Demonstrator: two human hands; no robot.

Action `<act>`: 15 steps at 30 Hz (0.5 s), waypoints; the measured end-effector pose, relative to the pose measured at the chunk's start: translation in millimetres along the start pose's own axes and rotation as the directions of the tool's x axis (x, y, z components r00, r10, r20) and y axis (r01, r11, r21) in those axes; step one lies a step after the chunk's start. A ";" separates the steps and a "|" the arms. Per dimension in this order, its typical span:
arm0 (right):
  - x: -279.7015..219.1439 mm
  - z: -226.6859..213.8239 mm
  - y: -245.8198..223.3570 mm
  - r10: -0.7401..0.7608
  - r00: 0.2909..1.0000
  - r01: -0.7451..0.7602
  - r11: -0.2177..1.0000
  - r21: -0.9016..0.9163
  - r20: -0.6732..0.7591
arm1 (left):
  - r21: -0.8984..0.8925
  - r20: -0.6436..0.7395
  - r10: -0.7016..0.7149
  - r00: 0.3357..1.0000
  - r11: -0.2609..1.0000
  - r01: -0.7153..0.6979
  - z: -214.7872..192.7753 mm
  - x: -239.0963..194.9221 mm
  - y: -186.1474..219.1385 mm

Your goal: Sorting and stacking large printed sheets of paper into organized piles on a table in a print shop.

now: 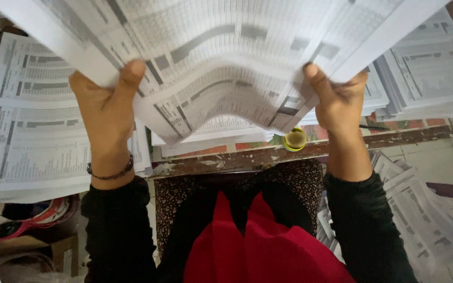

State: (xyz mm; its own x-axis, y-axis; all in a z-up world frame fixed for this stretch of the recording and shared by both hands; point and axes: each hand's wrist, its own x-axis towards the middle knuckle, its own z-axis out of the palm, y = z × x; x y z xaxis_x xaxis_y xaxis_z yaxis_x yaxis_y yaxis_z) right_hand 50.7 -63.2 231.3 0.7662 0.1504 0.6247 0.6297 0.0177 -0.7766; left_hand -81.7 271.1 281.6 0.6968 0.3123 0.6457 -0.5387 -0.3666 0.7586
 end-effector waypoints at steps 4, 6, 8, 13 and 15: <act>12.4 -1.4 -6.9 -0.102 0.987 0.109 0.992 -0.060 0.121 | -0.077 -0.020 0.070 0.997 0.994 -0.072 10.3 1.7 -16.6; 7.5 8.4 5.4 -0.133 0.976 0.132 0.991 0.014 0.174 | -0.087 -0.021 0.084 0.996 0.993 -0.086 16.4 -9.1 -43.4; -0.8 28.5 12.8 -0.029 0.997 0.028 1.000 0.012 0.068 | -0.026 -0.071 -0.081 0.994 0.997 0.079 25.4 -24.1 -79.4; -11.5 11.5 56.5 0.096 0.995 -0.095 0.993 -0.067 0.017 | -0.027 -0.080 -0.087 0.993 0.996 0.085 34.1 -29.2 -100.3; -10.5 11.3 51.6 0.132 0.991 -0.133 0.988 -0.075 -0.020 | -0.011 -0.116 -0.097 0.989 0.995 0.096 35.9 -30.0 -94.6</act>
State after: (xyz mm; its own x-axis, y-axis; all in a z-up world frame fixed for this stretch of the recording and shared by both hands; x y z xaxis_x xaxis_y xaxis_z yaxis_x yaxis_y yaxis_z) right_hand 73.8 -52.7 183.7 0.8448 0.1313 0.5187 0.5303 -0.0770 -0.8443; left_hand -34.6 264.9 187.4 0.6860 0.4459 0.5750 -0.4745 -0.3249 0.8181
